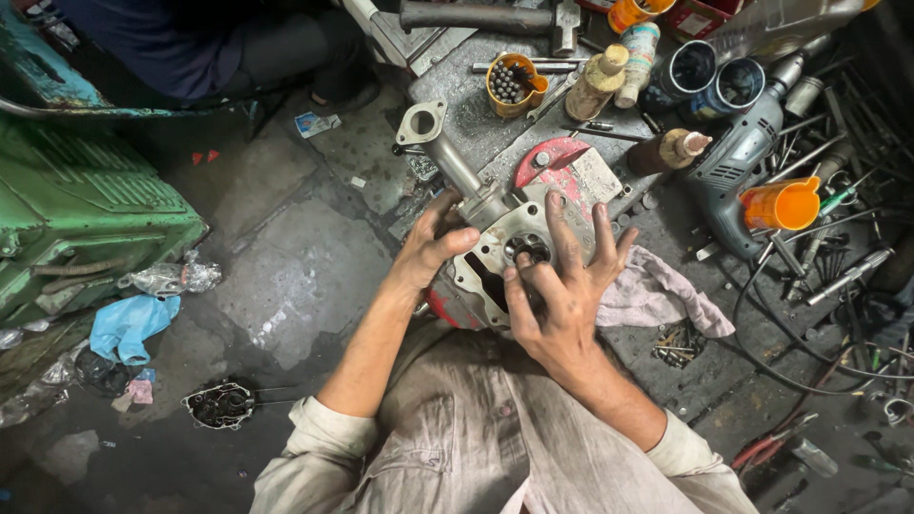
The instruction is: The person uses a T-handle wrench to tighten bolts on a cylinder head clamped in a bench vise, then wipes the surface with a cloth. They insert a small cylindrical component into a bore, rotate it, and later use a screwdriver to adjust internal parts. The person repeatedly cleans the cylinder head and the component with a rag.
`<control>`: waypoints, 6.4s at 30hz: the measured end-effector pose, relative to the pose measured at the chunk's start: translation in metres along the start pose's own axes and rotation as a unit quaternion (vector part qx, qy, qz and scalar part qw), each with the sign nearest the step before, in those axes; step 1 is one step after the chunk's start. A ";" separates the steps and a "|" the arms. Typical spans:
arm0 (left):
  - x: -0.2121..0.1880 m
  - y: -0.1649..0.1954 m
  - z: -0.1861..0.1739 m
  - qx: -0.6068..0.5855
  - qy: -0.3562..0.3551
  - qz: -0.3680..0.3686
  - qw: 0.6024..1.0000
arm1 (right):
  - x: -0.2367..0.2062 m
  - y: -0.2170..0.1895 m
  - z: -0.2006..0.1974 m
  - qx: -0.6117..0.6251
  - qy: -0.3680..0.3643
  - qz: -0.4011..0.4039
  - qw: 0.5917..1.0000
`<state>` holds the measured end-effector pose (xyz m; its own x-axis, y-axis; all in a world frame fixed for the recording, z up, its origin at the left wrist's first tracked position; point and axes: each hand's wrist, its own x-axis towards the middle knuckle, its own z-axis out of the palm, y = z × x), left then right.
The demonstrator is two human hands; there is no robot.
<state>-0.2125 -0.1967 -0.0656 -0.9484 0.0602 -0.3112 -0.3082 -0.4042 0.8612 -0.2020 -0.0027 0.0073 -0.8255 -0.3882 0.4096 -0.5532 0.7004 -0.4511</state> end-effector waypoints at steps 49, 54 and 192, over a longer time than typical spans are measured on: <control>0.002 -0.009 -0.003 -0.038 -0.017 -0.022 0.999 | 0.016 -0.007 -0.004 -0.019 -0.040 0.019 0.999; 0.004 -0.010 -0.003 -0.027 -0.002 0.007 1.000 | 0.014 -0.003 -0.003 -0.011 -0.026 0.007 1.000; 0.007 -0.007 -0.007 0.019 0.029 0.008 0.999 | 0.015 -0.010 -0.026 0.030 -0.102 -0.005 0.994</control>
<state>-0.2169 -0.1997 -0.0761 -0.9479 0.0006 -0.3184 -0.2960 -0.3703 0.8805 -0.2059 0.0002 0.0386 -0.8216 -0.5130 0.2486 -0.5628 0.6608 -0.4966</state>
